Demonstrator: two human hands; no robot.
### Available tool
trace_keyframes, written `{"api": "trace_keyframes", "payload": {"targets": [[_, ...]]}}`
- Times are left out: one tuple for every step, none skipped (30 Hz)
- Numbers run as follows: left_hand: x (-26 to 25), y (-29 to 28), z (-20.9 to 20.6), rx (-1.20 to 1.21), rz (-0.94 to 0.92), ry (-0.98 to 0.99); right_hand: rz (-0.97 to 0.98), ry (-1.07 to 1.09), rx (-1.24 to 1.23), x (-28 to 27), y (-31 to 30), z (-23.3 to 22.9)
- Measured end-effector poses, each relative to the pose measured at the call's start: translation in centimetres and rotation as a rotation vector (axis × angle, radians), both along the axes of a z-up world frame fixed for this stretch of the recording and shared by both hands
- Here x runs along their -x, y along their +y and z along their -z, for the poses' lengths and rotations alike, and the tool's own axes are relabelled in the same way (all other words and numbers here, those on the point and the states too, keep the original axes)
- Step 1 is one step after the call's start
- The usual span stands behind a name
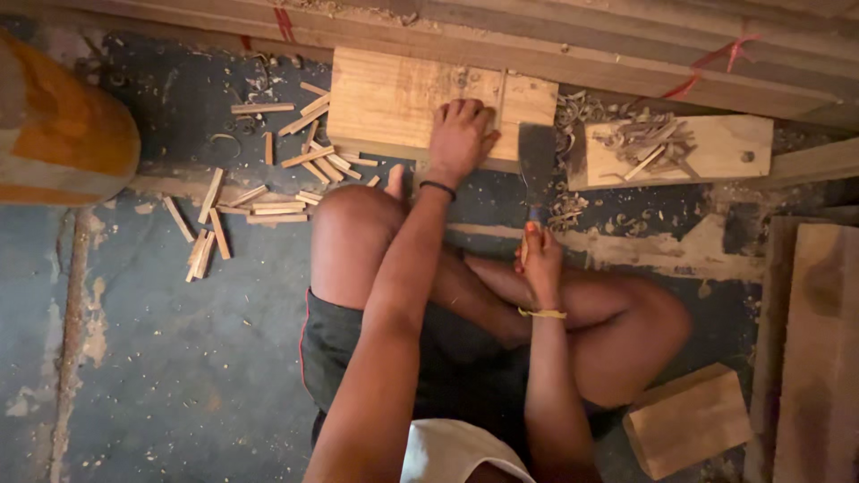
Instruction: The person sits on the floor and uses a chisel to carve a rectangular wooden block. They repeatedly strike the chisel with a mallet to remove wood shavings and shape the block.
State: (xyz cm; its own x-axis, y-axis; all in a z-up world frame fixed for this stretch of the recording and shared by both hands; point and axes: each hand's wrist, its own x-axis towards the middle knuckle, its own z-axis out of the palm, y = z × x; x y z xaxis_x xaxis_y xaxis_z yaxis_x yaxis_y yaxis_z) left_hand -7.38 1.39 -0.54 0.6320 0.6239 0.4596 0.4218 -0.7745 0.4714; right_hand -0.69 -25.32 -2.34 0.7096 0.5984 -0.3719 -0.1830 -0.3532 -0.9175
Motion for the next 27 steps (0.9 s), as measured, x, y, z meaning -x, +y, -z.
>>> {"api": "trace_keyframes", "payload": {"targets": [[0.0,0.3,0.0,-0.006,-0.011,0.013,-0.003,-0.002,0.013,-0.1,0.0,0.0],[-0.1,0.2,0.0,-0.02,-0.022,0.006,-0.006,-0.004,0.026,-0.2,0.0,-0.1],[0.0,0.2,0.0,-0.036,-0.037,-0.002,0.003,0.005,0.04,-0.2,0.1,-0.3],[0.0,0.3,-0.1,-0.052,-0.052,-0.01,0.013,0.014,0.054,-0.2,0.1,-0.5],[0.1,0.4,-0.1,-0.044,-0.054,-0.002,0.023,0.026,0.068,-0.1,0.1,-0.7],[0.2,0.5,-0.2,-0.036,-0.056,0.006,0.011,0.009,0.063,-0.3,0.3,-0.9],[0.2,0.1,-0.3,-0.021,-0.054,0.015,0.003,-0.007,0.066,-0.3,0.1,-1.1],[0.3,-0.1,-0.5,-0.008,-0.053,0.015,-0.005,-0.022,0.069,-0.2,-0.1,-1.4],[0.3,0.0,-0.8,0.0,-0.054,0.011,0.003,-0.025,0.059,-0.2,-0.2,-1.7],[0.2,0.1,-1.4,0.008,-0.056,0.007,0.011,-0.028,0.05,-0.1,-0.4,-2.1],[0.1,0.2,-2.0,0.035,-0.057,-0.006,0.018,-0.031,0.038,-0.1,-0.3,-2.4],[-0.1,0.0,-2.7,0.062,-0.059,-0.018,0.021,-0.047,0.055,0.0,-0.2,-2.6],[-0.4,-0.4,-3.2,0.092,-0.056,-0.031,0.029,-0.062,0.075,0.1,-0.4,-2.8],[-0.4,-0.5,-3.6,0.071,0.027,-0.076,0.036,-0.077,0.094,0.2,-0.6,-2.8],[-0.6,-0.7,-3.9,0.052,0.112,-0.124,0.035,-0.096,0.101,0.4,-0.9,-2.8],[-0.7,-1.0,-4.1,0.033,0.196,-0.172,0.034,-0.114,0.108,0.7,-1.2,-2.7],[-1.0,-1.5,-4.4,0.051,0.283,-0.168,0.031,-0.133,0.116,1.0,-1.5,-2.7],[-1.3,-2.1,-4.6,0.069,0.37,-0.164,0.02,-0.161,0.125,1.3,-1.8,-2.8],[-1.6,-2.7,-4.8,0.084,0.456,-0.159,0.008,-0.188,0.134,1.6,-1.9,-2.9],[-1.7,-3.5,-5.1,0.121,0.517,-0.147,-0.004,-0.216,0.142,1.9,-1.8,-3.1],[-1.7,-4.3,-5.2,0.158,0.577,-0.133,0.006,-0.178,0.125,2.3,-1.6,-3.3],[-1.7,-5.0,-5.4,0.194,0.637,-0.12,0.016,-0.14,0.109,2.7,-1.6,-3.7],[-1.9,-5.4,-5.5,0.157,0.641,-0.135,0.024,-0.102,0.091,3.1,-1.3,-4.0],[-2.0,-5.7,-5.5,0.12,0.644,-0.151,0.043,-0.067,0.095,3.5,-0.9,-4.3],[-2.0,-5.9,-5.4,0.084,0.647,-0.168,0.06,-0.034,0.101,3.7,-0.6,-4.6],[-2.1,-5.6,-5.3,0.115,0.661,-0.184,0.078,-0.002,0.106,3.9,-0.4,-4.8],[-2.1,-5.4,-5.1,0.151,0.674,-0.199,0.056,-0.038,0.119,4.0,-0.4,-5.1]]}}
